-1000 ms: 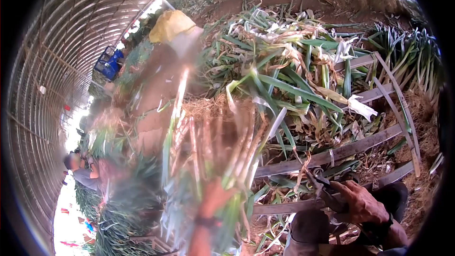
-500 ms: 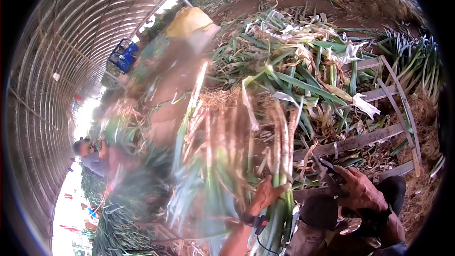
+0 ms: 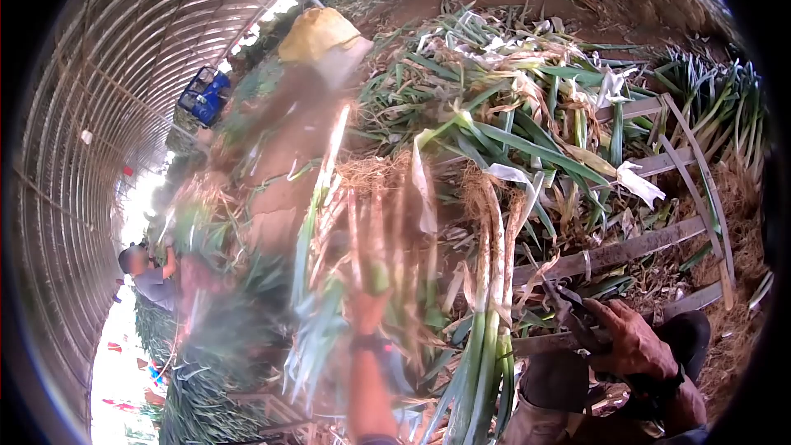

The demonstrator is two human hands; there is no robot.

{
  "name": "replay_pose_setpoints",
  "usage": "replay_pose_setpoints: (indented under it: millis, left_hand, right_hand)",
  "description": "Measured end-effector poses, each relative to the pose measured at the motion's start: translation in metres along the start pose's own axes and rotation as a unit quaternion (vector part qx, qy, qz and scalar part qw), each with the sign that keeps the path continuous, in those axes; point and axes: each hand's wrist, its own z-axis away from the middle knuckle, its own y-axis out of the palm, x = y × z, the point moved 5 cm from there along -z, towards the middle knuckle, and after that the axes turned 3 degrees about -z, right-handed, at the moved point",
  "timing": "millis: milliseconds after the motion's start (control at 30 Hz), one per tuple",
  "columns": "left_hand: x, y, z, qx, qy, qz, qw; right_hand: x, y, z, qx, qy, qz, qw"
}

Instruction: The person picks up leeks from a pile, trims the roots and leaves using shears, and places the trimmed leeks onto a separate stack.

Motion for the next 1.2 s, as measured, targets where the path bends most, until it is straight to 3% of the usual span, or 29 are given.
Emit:
replay_pose_setpoints:
  millis: [67,133,200,267,367,400,467,567,700,800,900,1000,1100,1200]
  left_hand:
    - [-0.022,-0.018,0.012,0.090,-0.034,0.053,0.994]
    - [-0.023,-0.021,0.012,0.115,-0.038,0.064,0.991]
    - [-0.017,-0.015,0.005,0.080,-0.005,0.064,0.995]
    - [-0.008,-0.008,0.005,-0.010,0.069,0.070,0.995]
    - [-0.017,-0.010,0.013,0.056,0.021,0.103,0.993]
    - [-0.003,0.004,0.008,0.013,0.027,-0.013,0.999]
    - [0.002,0.030,0.012,-0.021,0.088,0.017,0.996]
    - [-0.063,0.006,0.065,0.042,0.077,0.068,0.994]
    - [-0.072,0.022,0.085,0.061,0.070,0.099,0.991]
    - [-0.077,0.026,0.095,0.097,0.065,0.097,0.988]
    - [-0.074,0.030,0.096,0.088,0.092,0.135,0.983]
    - [-0.058,0.029,0.078,0.123,0.068,0.134,0.981]
    - [-0.060,0.019,0.074,0.178,-0.056,0.392,0.901]
    - [-0.049,0.012,0.067,0.179,-0.032,0.367,0.912]
  right_hand:
    - [0.002,-0.001,-0.002,0.032,0.048,-0.016,0.998]
    - [0.003,0.000,-0.003,0.041,0.054,-0.025,0.997]
    - [0.001,0.001,0.002,0.024,0.029,-0.026,0.999]
    - [-0.001,0.000,0.005,0.032,0.048,-0.030,0.998]
    - [0.005,-0.008,0.010,0.036,0.062,-0.040,0.997]
    - [0.007,-0.011,0.010,0.037,0.063,-0.046,0.996]
    - [0.006,-0.011,0.010,0.024,0.053,-0.053,0.997]
    - [0.010,-0.013,0.010,0.028,0.048,-0.058,0.997]
    - [0.007,-0.008,0.006,-0.001,-0.030,-0.024,0.999]
    - [0.013,-0.007,0.001,0.014,0.024,-0.040,0.999]
    - [0.010,-0.001,-0.002,0.019,0.013,-0.032,0.999]
    - [0.004,0.005,-0.001,0.035,0.034,-0.031,0.998]
    - [0.013,0.003,-0.002,0.030,0.038,-0.041,0.998]
    - [0.018,0.001,-0.003,0.003,-0.011,-0.040,0.999]
